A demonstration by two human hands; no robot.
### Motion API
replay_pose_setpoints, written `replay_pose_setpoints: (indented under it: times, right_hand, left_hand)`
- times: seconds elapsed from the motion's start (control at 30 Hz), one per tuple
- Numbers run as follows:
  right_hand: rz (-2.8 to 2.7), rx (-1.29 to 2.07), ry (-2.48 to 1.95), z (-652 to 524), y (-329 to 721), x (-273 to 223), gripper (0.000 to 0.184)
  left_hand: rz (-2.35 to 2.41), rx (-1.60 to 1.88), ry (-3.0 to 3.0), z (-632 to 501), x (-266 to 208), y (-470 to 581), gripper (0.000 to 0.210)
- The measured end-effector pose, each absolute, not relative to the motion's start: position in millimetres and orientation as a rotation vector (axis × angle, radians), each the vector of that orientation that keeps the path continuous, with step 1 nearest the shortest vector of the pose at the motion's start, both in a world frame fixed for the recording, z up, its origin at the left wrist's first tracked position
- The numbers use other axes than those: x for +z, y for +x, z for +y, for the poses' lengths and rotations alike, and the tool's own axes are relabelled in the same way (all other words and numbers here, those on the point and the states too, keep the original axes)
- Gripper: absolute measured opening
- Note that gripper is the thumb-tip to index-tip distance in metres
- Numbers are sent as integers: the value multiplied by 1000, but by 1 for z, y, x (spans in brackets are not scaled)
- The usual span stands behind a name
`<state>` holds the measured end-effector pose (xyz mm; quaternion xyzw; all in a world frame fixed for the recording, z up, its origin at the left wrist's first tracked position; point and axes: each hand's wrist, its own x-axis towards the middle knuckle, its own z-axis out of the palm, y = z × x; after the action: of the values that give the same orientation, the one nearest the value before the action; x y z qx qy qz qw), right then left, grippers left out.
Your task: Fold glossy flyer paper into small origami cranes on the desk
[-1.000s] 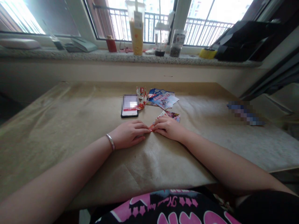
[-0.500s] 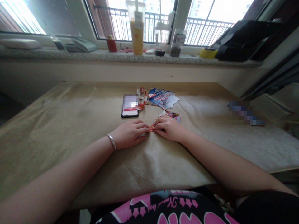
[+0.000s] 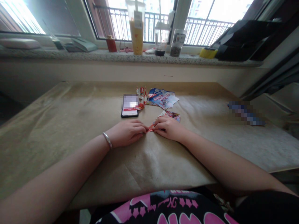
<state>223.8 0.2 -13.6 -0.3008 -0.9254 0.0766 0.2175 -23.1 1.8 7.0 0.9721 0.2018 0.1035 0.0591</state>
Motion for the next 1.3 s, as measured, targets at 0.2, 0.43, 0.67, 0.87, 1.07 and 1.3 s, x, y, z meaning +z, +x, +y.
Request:
replay_pose_setpoints:
  times: [0.2,0.43,0.67,0.87,1.07,1.3]
  right_hand:
    - [-2547,206,-755,3,225,-17,16]
    - [-2528,208,-760,4,226,-20,16]
    - [-2526,154,-813,2,220,-18,16]
    - [-2539,84,-833,-1,218,-16,16]
    - [-2585,-69,-717,1,217,-17,20]
    - [-2634,-228,-761,-2,218,-8,19]
  left_hand:
    - [605,306,2899,3,7,-25,27]
    - [592,346,2869,6,6,-31,28]
    - [641,345,2949,4,4,-28,30]
    - [660,372,3059,-1,4,-23,29]
    - [671,363,3076,-3,4,-19,25]
    - [705,309,3114,-6,7,-17,27]
